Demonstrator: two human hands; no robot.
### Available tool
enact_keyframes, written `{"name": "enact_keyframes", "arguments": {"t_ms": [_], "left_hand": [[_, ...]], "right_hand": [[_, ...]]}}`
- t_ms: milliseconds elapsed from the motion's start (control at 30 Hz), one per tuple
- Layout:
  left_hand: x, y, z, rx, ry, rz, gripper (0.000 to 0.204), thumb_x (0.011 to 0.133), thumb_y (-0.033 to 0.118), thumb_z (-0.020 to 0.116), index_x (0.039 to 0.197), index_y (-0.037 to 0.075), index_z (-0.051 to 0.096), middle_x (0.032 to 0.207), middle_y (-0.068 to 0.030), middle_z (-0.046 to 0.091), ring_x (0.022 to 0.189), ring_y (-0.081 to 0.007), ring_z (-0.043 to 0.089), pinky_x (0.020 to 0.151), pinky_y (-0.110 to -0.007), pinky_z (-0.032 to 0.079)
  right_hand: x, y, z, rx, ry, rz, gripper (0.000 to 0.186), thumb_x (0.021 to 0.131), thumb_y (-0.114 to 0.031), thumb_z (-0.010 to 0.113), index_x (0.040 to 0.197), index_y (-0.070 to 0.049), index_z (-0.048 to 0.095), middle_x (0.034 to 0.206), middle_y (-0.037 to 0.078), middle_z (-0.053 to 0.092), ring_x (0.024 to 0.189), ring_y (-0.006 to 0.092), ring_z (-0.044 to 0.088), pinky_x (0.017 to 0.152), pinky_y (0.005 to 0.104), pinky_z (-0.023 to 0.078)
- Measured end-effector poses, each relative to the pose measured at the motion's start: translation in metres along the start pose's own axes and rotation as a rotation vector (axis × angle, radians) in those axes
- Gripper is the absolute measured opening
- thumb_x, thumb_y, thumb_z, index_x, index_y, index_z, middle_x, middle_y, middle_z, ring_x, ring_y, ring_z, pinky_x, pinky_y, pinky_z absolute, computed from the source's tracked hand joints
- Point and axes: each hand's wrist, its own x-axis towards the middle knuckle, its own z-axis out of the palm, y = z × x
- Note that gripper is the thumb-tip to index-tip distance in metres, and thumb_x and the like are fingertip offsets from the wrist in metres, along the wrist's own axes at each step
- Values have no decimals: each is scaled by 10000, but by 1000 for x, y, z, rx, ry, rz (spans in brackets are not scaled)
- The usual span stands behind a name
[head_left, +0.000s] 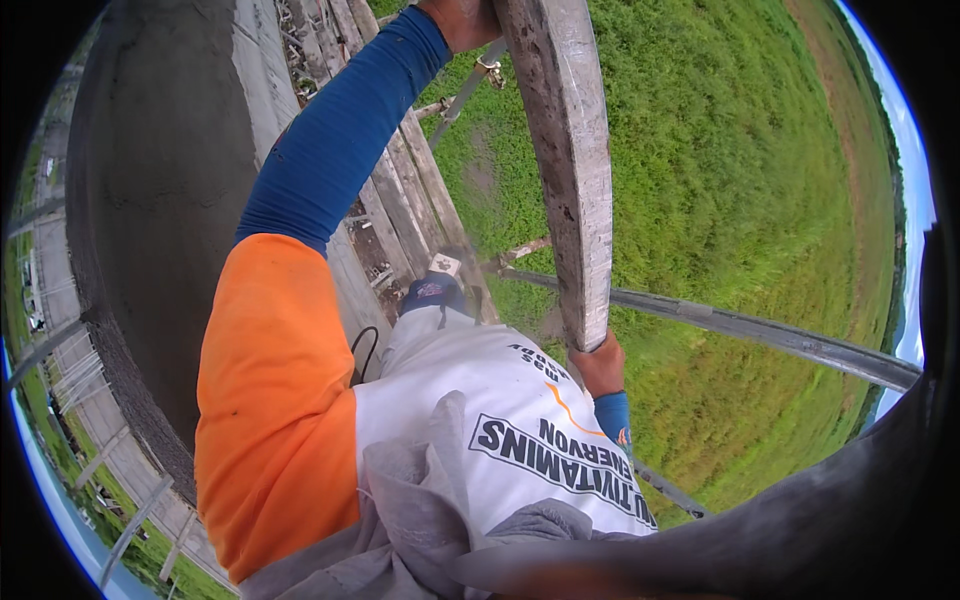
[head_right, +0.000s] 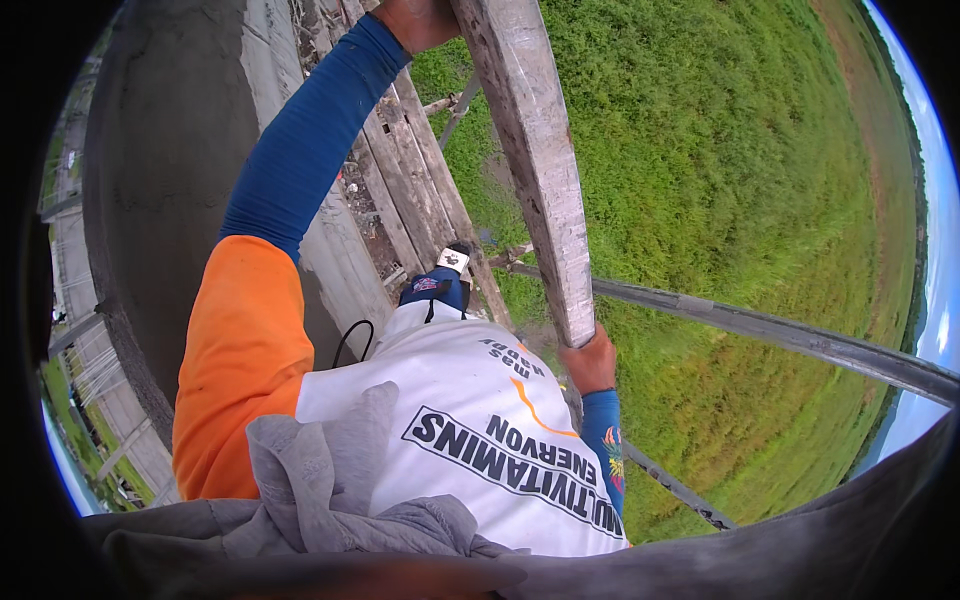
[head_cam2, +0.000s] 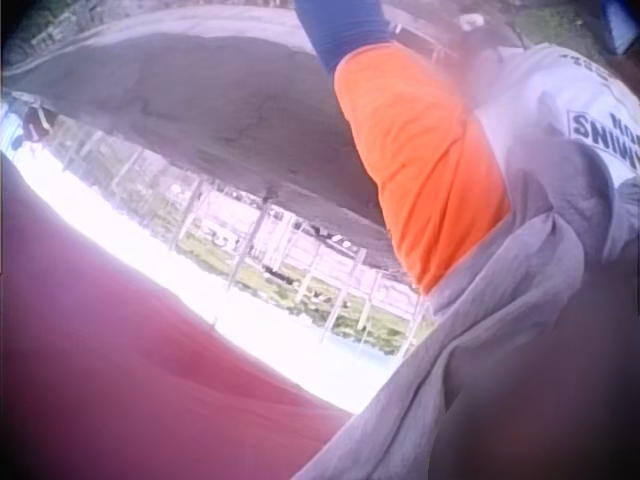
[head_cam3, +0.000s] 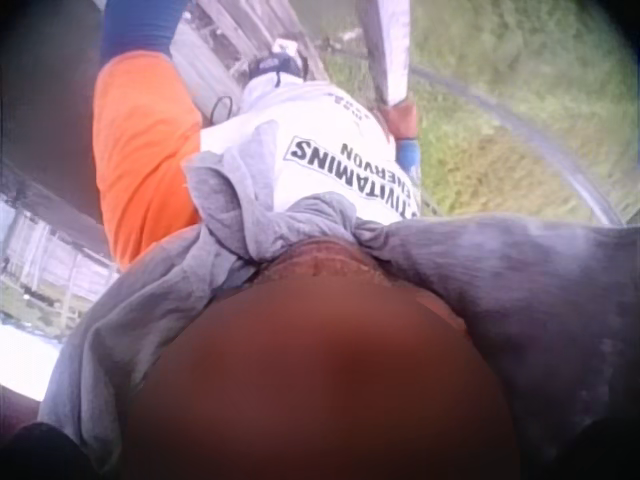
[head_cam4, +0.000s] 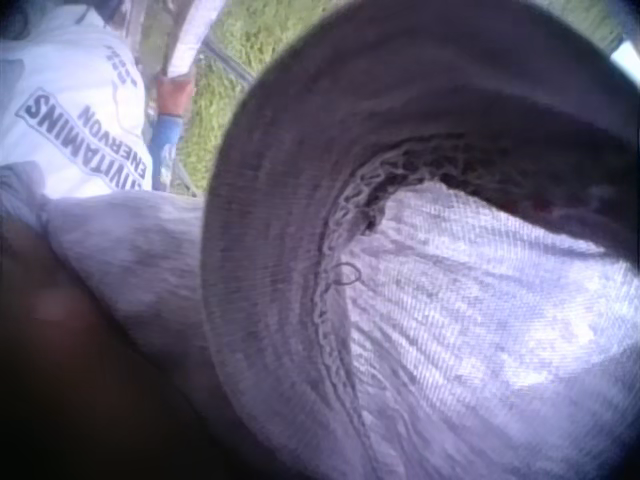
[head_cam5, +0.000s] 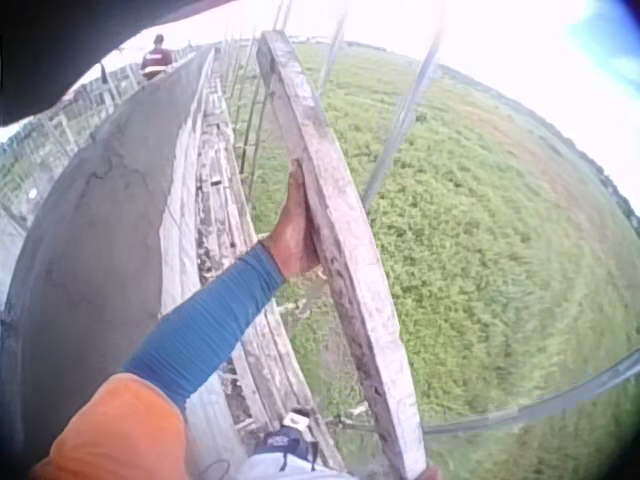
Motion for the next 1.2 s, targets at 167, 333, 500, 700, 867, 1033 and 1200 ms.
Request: {"name": "enact_keyframes", "arguments": {"t_ms": [167,333,500,700,867,1033,1200], "left_hand": [[9,25,-1,9,-46,44,896,882,870,384,1425,172,527,1261,-67,670,1163,-260,643,1038,-469,518],[7,34,15,-50,-20,199,835,960,791,362,1485,152,480,1322,-70,651,1183,-231,636,1052,-420,511],[6,39,21,8,65,209,807,1000,746,345,1493,120,476,1348,-67,642,1209,-227,623,1072,-388,493],[23,32,24,-72,156,272,778,1041,689,300,1513,92,460,1384,-72,623,1217,-235,613,1075,-375,478],[17,30,32,69,316,222,882,999,755,265,1555,81,388,1477,-135,514,1311,-280,523,1130,-425,393],[7,31,48,248,455,92,1022,942,842,226,1610,71,297,1589,-216,379,1427,-338,412,1198,-491,288],[4,33,57,357,523,60,1078,916,877,204,1625,68,260,1630,-222,327,1468,-365,360,1223,-524,242]], "right_hand": [[-6,-36,-17,-37,13,29,454,672,-192,782,1058,13,661,989,266,722,939,433,708,821,453,549],[-6,-50,-24,36,-23,-59,516,675,-198,791,1123,27,669,1039,261,732,1004,417,708,869,436,550],[-2,-41,-28,1,-102,-84,524,676,-231,809,1104,38,673,1041,266,732,1013,415,709,875,445,548],[7,-28,-24,25,-137,-151,523,678,-250,819,1092,42,688,1034,267,737,1006,406,719,871,445,549],[6,-25,-21,63,-190,-163,529,686,-253,819,1097,56,691,1036,260,742,1003,374,733,865,432,554],[1,-36,-26,77,-217,-92,552,662,-247,822,1104,57,690,1045,253,744,997,374,732,871,430,554],[-6,-50,-29,107,-254,-62,535,674,-201,774,1140,49,688,1076,220,749,999,322,729,915,411,541]]}}
